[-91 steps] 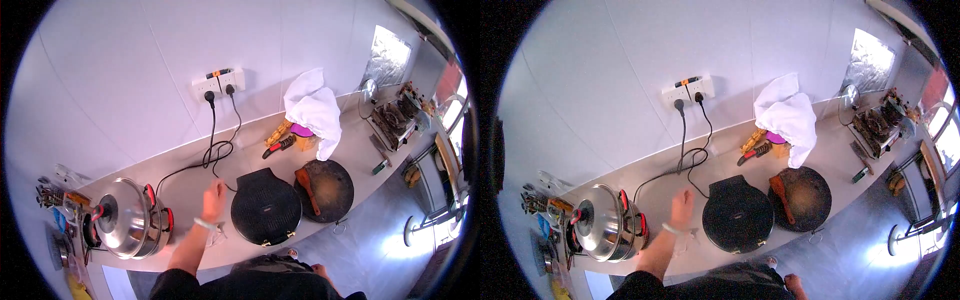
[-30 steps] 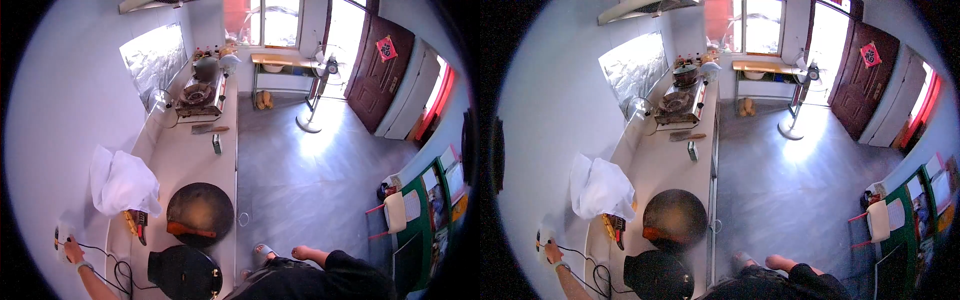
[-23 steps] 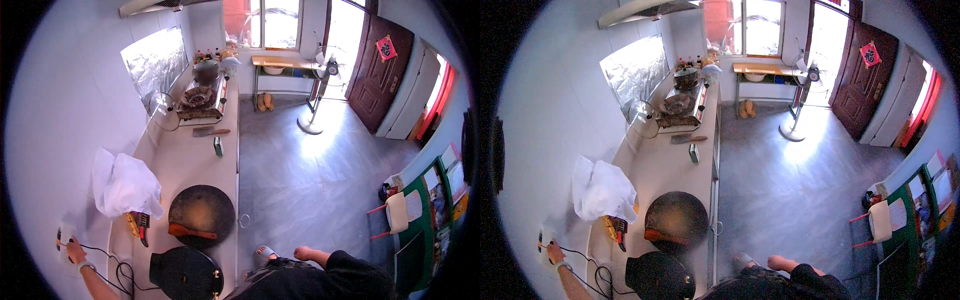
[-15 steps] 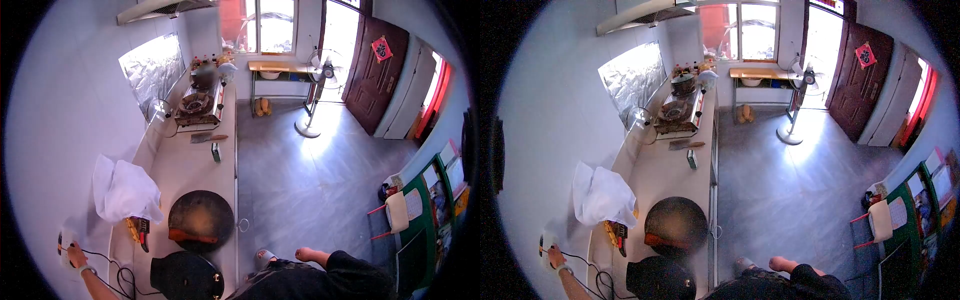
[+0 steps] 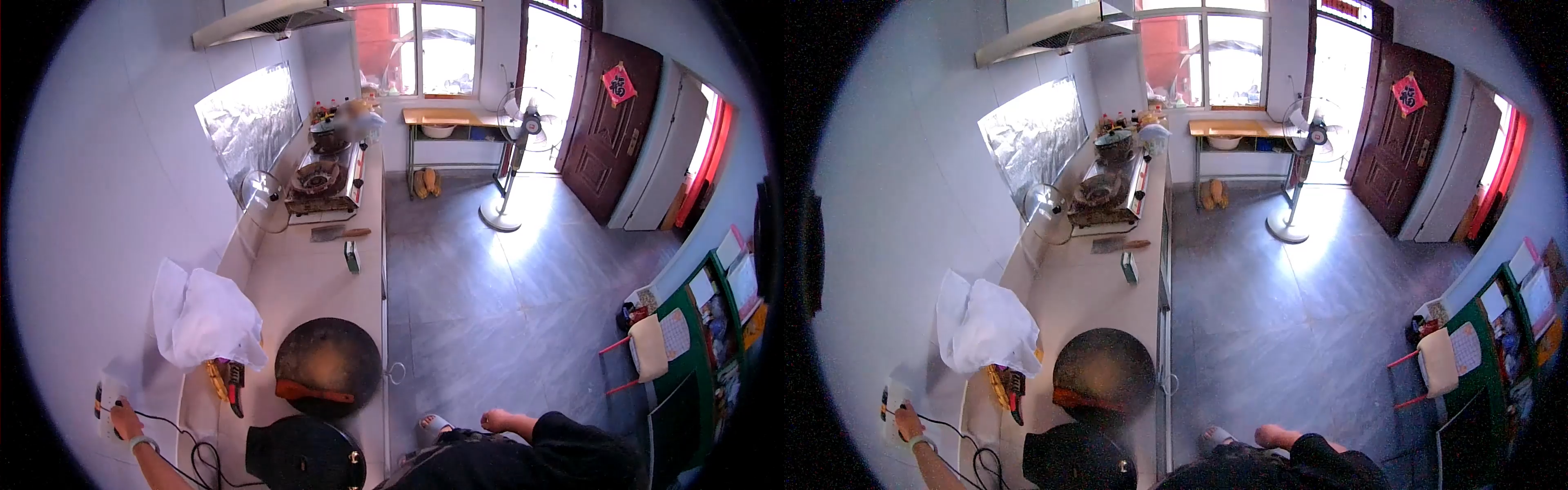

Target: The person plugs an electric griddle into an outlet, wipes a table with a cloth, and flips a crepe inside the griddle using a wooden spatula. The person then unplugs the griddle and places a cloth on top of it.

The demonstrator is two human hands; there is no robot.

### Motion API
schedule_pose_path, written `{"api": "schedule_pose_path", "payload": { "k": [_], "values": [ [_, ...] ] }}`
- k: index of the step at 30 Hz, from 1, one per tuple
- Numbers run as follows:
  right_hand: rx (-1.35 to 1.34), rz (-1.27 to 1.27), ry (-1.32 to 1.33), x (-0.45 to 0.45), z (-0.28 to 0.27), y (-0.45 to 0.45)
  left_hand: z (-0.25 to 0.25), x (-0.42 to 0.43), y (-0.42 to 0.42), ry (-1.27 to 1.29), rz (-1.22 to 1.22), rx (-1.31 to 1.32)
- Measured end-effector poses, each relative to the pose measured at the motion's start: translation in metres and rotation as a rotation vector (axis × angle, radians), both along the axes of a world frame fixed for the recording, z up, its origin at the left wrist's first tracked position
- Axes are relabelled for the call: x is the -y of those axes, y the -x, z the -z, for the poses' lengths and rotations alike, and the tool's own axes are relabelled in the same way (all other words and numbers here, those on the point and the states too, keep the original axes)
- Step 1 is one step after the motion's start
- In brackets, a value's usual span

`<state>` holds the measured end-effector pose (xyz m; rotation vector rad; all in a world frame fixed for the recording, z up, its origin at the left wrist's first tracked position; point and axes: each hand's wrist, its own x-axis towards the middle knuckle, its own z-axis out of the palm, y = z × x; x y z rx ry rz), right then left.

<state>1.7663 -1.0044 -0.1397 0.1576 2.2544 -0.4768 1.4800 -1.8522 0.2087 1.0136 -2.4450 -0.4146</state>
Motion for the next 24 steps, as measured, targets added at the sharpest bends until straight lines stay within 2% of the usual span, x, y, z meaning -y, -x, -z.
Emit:
{"api": "schedule_pose_path", "payload": {
  "k": [1, 3, 7, 9, 12, 13, 16, 18, 21, 22, 23, 24],
  "values": [
    [-0.032, -0.039, 0.008, -0.001, 0.002, 0.000, 0.004, 0.012, 0.003, 0.015, 0.019, 0.076],
    [-0.087, -0.125, 0.027, -0.004, 0.009, -0.006, 0.000, -0.001, 0.003, 0.011, 0.023, 0.034],
    [-0.076, -0.120, 0.034, -0.001, 0.010, -0.003, -0.015, -0.031, -0.011, 0.013, -0.021, -0.046],
    [-0.088, -0.066, 0.043, 0.009, -0.016, -0.003, -0.012, -0.022, -0.012, 0.168, -0.039, 0.017],
    [-0.098, -0.197, 0.025, -0.003, 0.010, -0.011, -0.007, -0.016, -0.010, 0.416, -0.020, 0.159],
    [-0.058, -0.130, 0.018, -0.004, 0.013, -0.013, -0.007, -0.016, -0.012, 0.516, 0.011, 0.242],
    [0.009, 0.024, 0.004, -0.004, 0.001, -0.014, -0.035, -0.051, -0.022, 0.335, 0.020, 0.139],
    [-0.011, 0.051, 0.014, -0.011, 0.007, -0.020, -0.031, -0.047, -0.020, 0.318, -0.001, 0.117],
    [-0.147, -0.279, 0.003, -0.019, -0.001, -0.024, -0.029, -0.046, -0.016, 0.146, -0.112, 0.037],
    [-0.075, -0.151, 0.011, -0.005, -0.044, -0.016, -0.024, -0.039, -0.013, 0.153, -0.037, 0.090],
    [-0.012, -0.432, 0.019, -0.019, -0.012, -0.014, -0.019, -0.027, -0.014, 0.155, 0.005, 0.146],
    [-0.188, -0.727, -0.108, -0.049, 0.072, -0.030, -0.018, -0.045, -0.019, 0.296, -0.138, 0.018]
  ]
}}
